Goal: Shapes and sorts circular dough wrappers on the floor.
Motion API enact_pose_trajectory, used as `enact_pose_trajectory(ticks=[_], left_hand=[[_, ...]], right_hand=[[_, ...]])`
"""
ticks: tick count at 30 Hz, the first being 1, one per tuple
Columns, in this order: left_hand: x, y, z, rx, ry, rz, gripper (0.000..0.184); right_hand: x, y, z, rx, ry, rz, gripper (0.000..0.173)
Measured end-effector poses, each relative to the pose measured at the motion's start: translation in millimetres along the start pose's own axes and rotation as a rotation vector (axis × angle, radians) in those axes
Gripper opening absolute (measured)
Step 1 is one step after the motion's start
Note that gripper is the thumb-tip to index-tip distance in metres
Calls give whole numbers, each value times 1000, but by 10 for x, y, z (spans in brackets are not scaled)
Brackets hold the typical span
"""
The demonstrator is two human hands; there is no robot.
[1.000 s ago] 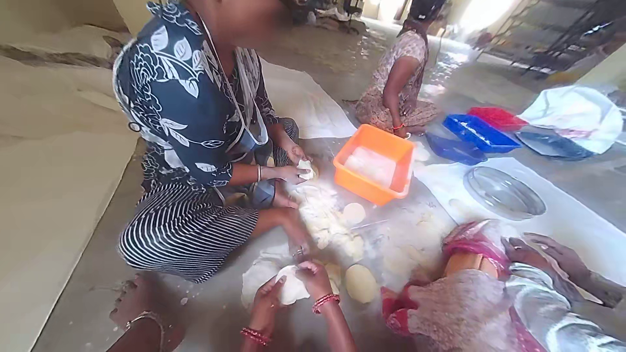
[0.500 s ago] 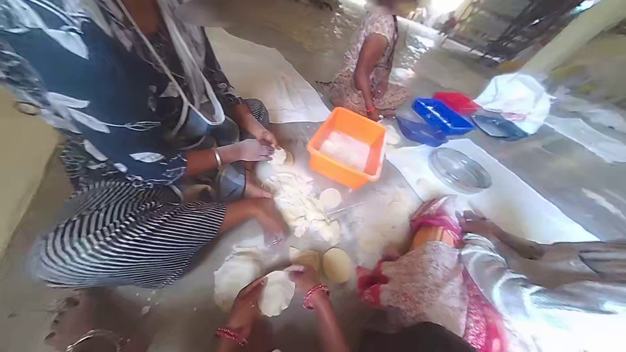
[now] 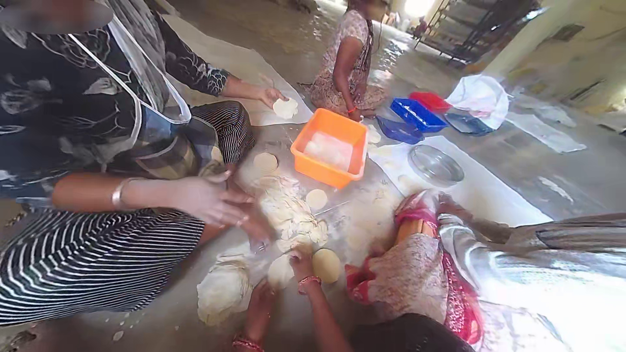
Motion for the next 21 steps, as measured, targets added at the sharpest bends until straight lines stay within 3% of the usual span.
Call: enact_pose_trajectory(ticks=[3,6,9,11,14,19,21], left_hand=[[-8,0,12,-19,46,-4,49],[-45,9,23,-3,19,-6,48],[-113,7,-10,20,0,-20,48],[-130,20,-36,28,1,-13,48],[-135,14,-38,19,8,-5,47],[-111,-4,-40,14,5,2,47],[-93,-19,-43,19,1,8,47]], right_hand=[[130,212,155,-26,14,30,30],[125,425,498,-194,-101,40,27],[-218,511,850,-357,-45,-216,29],[-562,503,898,-346,23,-429,33],[-979,456,858,-364,38,-606,34],[-1084,484,886,-463,55,-594,31],[-886,633,894,-716,153,-581,27]])
Point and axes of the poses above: each hand's wrist, its own y-axis away from the middle knuckle, its own z-axis out of the back of the hand, x = y × z, the point moved 7 cm from there along -y, towards the middle knuckle, and after that the axes turned 13 degrees about y, right-handed, at the moved point
